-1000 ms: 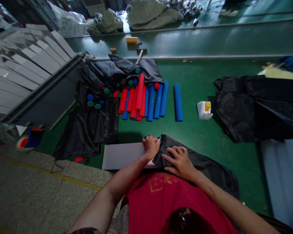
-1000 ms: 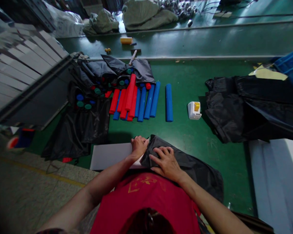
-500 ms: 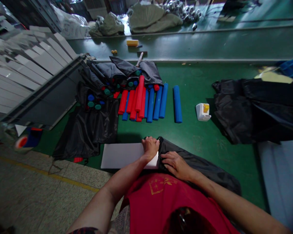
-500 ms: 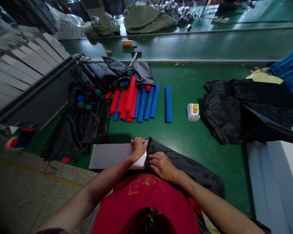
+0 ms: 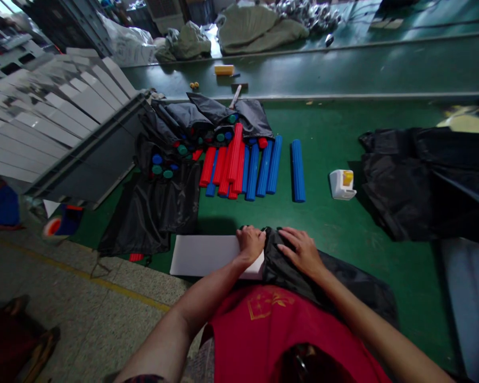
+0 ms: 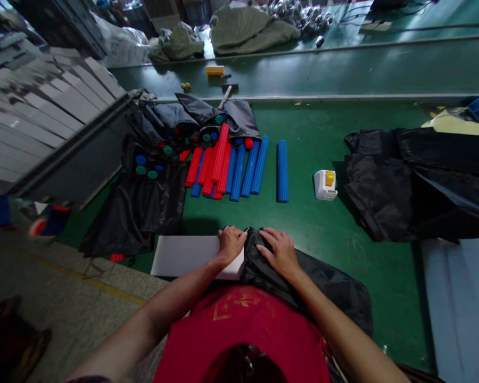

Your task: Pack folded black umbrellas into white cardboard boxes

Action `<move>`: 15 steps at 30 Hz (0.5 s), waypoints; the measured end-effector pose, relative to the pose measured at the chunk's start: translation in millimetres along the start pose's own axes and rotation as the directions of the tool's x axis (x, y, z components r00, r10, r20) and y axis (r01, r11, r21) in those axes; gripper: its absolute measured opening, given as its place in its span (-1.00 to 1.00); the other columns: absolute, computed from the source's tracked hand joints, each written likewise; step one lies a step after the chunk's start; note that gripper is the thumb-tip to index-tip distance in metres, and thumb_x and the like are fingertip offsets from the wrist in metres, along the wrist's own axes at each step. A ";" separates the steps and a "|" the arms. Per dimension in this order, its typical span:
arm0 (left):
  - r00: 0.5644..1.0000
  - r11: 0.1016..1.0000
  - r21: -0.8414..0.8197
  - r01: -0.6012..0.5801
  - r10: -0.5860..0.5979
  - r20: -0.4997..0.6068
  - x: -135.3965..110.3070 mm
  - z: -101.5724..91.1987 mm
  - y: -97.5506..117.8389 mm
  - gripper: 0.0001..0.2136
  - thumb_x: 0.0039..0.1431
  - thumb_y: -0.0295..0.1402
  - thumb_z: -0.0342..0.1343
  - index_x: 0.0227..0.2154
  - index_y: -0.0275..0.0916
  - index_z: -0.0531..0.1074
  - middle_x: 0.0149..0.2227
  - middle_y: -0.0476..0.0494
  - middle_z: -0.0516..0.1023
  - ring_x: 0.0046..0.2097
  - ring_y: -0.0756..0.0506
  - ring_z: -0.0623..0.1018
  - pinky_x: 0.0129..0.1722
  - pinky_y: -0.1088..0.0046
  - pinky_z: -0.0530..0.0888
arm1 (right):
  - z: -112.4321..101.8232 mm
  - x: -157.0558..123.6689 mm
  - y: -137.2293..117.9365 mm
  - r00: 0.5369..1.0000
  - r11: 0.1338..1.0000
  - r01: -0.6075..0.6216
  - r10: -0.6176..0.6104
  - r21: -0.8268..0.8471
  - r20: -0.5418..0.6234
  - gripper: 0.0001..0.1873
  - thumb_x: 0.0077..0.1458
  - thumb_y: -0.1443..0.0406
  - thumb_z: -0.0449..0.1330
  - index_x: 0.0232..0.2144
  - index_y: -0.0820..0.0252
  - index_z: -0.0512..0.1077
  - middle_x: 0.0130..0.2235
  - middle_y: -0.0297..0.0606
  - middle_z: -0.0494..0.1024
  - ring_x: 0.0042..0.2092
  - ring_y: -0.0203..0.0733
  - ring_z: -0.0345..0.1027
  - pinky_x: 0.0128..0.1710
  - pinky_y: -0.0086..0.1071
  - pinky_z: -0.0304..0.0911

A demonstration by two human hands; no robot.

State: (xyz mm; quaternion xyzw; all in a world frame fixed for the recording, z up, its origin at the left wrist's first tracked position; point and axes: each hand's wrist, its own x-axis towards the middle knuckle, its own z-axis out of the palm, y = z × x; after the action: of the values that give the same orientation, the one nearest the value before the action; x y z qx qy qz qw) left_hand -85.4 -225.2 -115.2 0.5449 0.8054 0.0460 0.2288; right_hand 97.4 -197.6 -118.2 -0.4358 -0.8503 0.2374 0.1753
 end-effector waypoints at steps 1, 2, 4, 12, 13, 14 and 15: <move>1.000 1.000 -0.001 0.003 -0.003 -0.003 -0.3 0.2 0.3 -0.72 0.25 -0.23 -0.01 -0.36 -0.14 0.59 -0.22 -0.15 0.57 -0.09 -0.15 0.44 -0.10 0.28 0.24 | 3.7 -1.3 2.3 0.999 1.000 -0.003 0.003 -0.022 0.033 -0.62 0.19 0.19 0.08 0.03 0.09 0.42 0.04 -0.07 0.47 0.01 0.06 0.30 -0.08 -0.05 0.25; 1.000 1.000 -0.002 0.005 -0.005 -0.004 -0.8 0.2 0.6 -0.72 0.25 -0.23 -0.02 -0.36 -0.15 0.59 -0.23 -0.16 0.58 -0.09 -0.15 0.45 -0.10 0.27 0.24 | 7.4 -3.0 3.2 0.997 1.000 0.014 -0.012 -0.017 0.080 -0.63 0.19 0.21 0.08 0.04 0.08 0.42 0.04 -0.08 0.47 -0.01 0.05 0.30 -0.10 -0.06 0.26; 1.000 1.000 -0.005 0.008 -0.008 -0.002 -2.8 -0.3 0.7 -0.72 0.25 -0.25 -0.02 -0.37 -0.17 0.60 -0.24 -0.17 0.58 -0.09 -0.15 0.45 -0.10 0.27 0.24 | 14.1 -7.3 0.8 0.985 0.996 0.079 -0.083 0.035 0.154 -0.62 0.18 0.27 0.07 0.04 0.09 0.41 0.03 -0.09 0.47 -0.03 0.03 0.29 -0.11 -0.09 0.25; 1.000 1.000 -0.013 -0.005 0.005 0.008 -9.0 4.9 0.2 -0.70 0.26 -0.27 -0.03 -0.38 -0.21 0.60 -0.26 -0.22 0.58 -0.09 -0.17 0.46 -0.10 0.26 0.26 | 43.8 -2.8 -26.9 0.981 0.991 0.114 -0.124 0.076 0.147 -0.77 0.04 0.43 0.11 -0.22 0.17 0.43 -0.16 -0.12 0.51 -0.14 -0.01 0.28 -0.14 -0.15 0.22; 1.000 1.000 -0.019 -0.008 0.008 0.008 -8.8 4.6 1.1 -0.69 0.26 -0.26 -0.03 -0.39 -0.21 0.60 -0.27 -0.22 0.58 -0.11 -0.17 0.47 -0.11 0.27 0.27 | 45.1 1.3 -29.2 0.985 0.992 0.100 -0.110 0.075 0.136 -0.80 0.03 0.42 0.12 -0.25 0.18 0.41 -0.20 -0.12 0.50 -0.15 -0.02 0.29 -0.15 -0.16 0.23; 1.000 0.999 -0.028 -0.018 0.018 0.008 -9.0 2.8 1.1 -0.69 0.26 -0.24 -0.02 -0.41 -0.20 0.60 -0.28 -0.21 0.58 -0.13 -0.16 0.47 -0.12 0.28 0.28 | 44.1 5.1 -30.7 0.987 0.993 0.088 -0.098 0.078 0.126 -0.82 0.03 0.41 0.12 -0.26 0.18 0.39 -0.22 -0.13 0.49 -0.17 -0.03 0.30 -0.16 -0.18 0.25; 0.999 0.999 -0.039 -0.032 0.032 0.006 -9.7 -0.8 -0.8 -0.70 0.25 -0.22 -0.01 -0.41 -0.18 0.60 -0.29 -0.19 0.58 -0.14 -0.14 0.48 -0.12 0.31 0.29 | 40.2 7.7 -30.9 0.989 0.993 0.078 -0.088 0.089 0.115 -0.83 0.05 0.38 0.13 -0.24 0.18 0.37 -0.23 -0.13 0.48 -0.17 -0.03 0.32 -0.17 -0.20 0.27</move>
State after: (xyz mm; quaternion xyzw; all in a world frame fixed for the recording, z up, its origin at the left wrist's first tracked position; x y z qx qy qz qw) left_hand -83.5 -234.1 -111.7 0.5533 0.7947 0.0638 0.2414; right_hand 52.5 -217.0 -133.6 -0.3771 -0.8660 0.2909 0.1521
